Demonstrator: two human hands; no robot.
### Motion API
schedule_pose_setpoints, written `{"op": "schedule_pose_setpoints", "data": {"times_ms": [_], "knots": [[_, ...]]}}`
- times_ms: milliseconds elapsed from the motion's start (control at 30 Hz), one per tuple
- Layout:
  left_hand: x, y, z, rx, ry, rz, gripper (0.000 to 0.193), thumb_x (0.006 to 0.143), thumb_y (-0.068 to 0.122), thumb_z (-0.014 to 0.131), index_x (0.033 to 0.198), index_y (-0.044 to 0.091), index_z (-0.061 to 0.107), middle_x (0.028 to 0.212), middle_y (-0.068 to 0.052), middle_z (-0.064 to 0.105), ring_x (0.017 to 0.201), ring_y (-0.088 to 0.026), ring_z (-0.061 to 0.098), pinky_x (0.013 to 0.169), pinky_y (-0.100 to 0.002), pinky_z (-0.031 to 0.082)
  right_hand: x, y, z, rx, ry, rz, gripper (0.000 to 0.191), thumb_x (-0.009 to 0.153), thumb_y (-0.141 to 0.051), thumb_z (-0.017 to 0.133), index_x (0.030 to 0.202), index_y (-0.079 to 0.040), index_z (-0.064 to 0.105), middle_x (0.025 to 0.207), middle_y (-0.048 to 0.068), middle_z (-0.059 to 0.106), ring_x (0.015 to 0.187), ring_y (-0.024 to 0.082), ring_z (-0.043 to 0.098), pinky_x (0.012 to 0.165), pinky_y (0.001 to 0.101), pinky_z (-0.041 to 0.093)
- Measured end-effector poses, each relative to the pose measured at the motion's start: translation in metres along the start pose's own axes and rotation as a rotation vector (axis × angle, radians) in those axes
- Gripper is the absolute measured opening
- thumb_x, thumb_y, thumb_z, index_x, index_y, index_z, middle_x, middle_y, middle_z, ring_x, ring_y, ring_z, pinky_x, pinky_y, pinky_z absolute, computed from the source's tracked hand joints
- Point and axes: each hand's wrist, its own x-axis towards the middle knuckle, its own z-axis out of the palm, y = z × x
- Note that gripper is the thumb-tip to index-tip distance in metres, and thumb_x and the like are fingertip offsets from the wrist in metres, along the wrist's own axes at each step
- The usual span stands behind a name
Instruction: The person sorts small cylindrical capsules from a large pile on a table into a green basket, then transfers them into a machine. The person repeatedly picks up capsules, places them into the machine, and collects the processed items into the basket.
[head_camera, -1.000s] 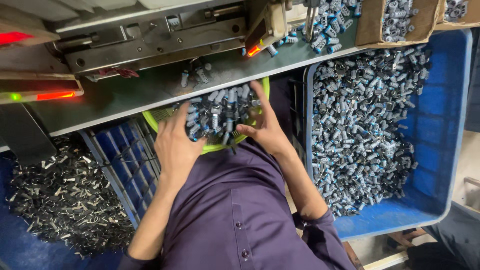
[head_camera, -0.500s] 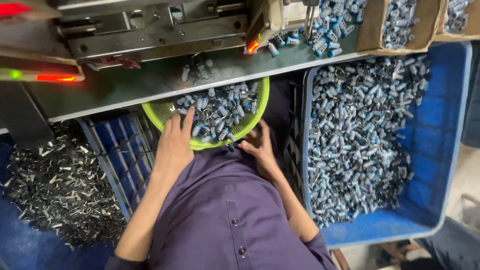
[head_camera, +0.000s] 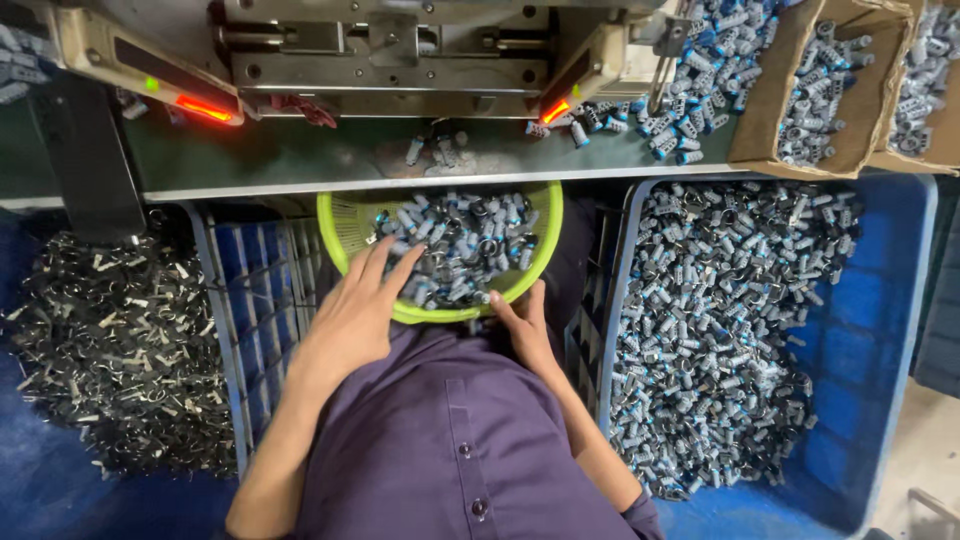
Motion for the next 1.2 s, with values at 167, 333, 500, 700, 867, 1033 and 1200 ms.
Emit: {"op": "schedule_pose_setpoints", "data": {"times_ms": [167, 333, 500, 700, 867, 1033, 1200], "knots": [[0.055, -0.013, -0.011, -0.050, 0.372, 0.152, 0.037, 0.090, -0.004, 0.069, 0.125, 0.009, 0.066, 0.139, -0.010, 0.060, 0.130, -0.037, 0.056, 0.110, -0.046, 0.049, -0.023, -0.012, 0.004, -0.039, -0.037, 0.198, 0.064, 0.090, -0.006, 0.070, 0.136, -0.010, 0.026, 0.108, 0.015, 0.070, 0.094, 0.016, 0.070, 0.087, 0.0306, 0.056], [0.118, -0.047, 0.020, 0.125, 0.431, 0.304, 0.053, 0.078, -0.004, 0.061, 0.130, 0.003, 0.067, 0.141, -0.014, 0.058, 0.129, -0.038, 0.054, 0.108, -0.047, 0.046, -0.036, -0.025, 0.009, 0.082, -0.061, 0.123, 0.073, 0.095, -0.004, 0.073, 0.149, -0.001, 0.024, 0.104, 0.023, 0.076, 0.098, 0.025, 0.075, 0.094, 0.0346, 0.059], [0.127, -0.062, 0.039, 0.115, 0.398, 0.249, 0.046, 0.080, 0.000, 0.063, 0.126, -0.001, 0.067, 0.129, -0.019, 0.057, 0.119, -0.040, 0.053, 0.104, -0.048, 0.046, -0.048, -0.051, 0.024, -0.005, 0.078, 0.060, 0.089, 0.090, -0.004, 0.068, 0.156, -0.007, 0.008, 0.097, 0.019, 0.077, 0.082, 0.023, 0.075, 0.076, 0.0304, 0.059], [0.104, -0.046, 0.016, -0.193, 0.551, 0.237, 0.029, 0.074, 0.003, 0.081, 0.098, 0.000, 0.066, 0.113, -0.016, 0.064, 0.111, -0.039, 0.058, 0.095, -0.047, 0.050, -0.042, -0.100, 0.048, -0.378, 0.274, -0.386, 0.049, 0.094, 0.000, 0.072, 0.135, -0.003, 0.044, 0.118, 0.015, 0.061, 0.089, 0.018, 0.069, 0.080, 0.0289, 0.056], [0.076, -0.014, 0.000, -0.496, 0.572, 0.292, 0.029, 0.072, -0.002, 0.083, 0.095, 0.000, 0.065, 0.099, -0.015, 0.068, 0.097, -0.037, 0.068, 0.086, -0.044, 0.055, 0.007, -0.129, 0.077, -0.542, 0.045, -0.706, 0.041, 0.095, -0.002, 0.073, 0.132, 0.000, 0.056, 0.126, 0.011, 0.067, 0.105, 0.016, 0.065, 0.088, 0.0283, 0.054], [0.055, -0.005, -0.014, -0.504, 0.446, 0.137, 0.025, 0.069, -0.006, 0.076, 0.091, -0.001, 0.064, 0.089, -0.016, 0.068, 0.087, -0.035, 0.069, 0.076, -0.040, 0.054, 0.035, -0.134, 0.107, -0.604, -0.116, -0.843, 0.026, 0.097, 0.003, 0.073, 0.121, -0.001, 0.066, 0.117, 0.010, 0.072, 0.108, 0.018, 0.071, 0.094, 0.0304, 0.057], [0.052, -0.007, -0.021, -0.750, 0.420, 0.104, 0.026, 0.076, -0.001, 0.077, 0.099, 0.000, 0.066, 0.092, -0.013, 0.070, 0.086, -0.028, 0.073, 0.078, -0.034, 0.057, 0.032, -0.124, 0.111, 0.009, -0.098, -0.490, 0.029, 0.096, 0.008, 0.073, 0.118, -0.001, 0.057, 0.117, 0.016, 0.069, 0.107, 0.019, 0.068, 0.095, 0.0301, 0.057]]}}
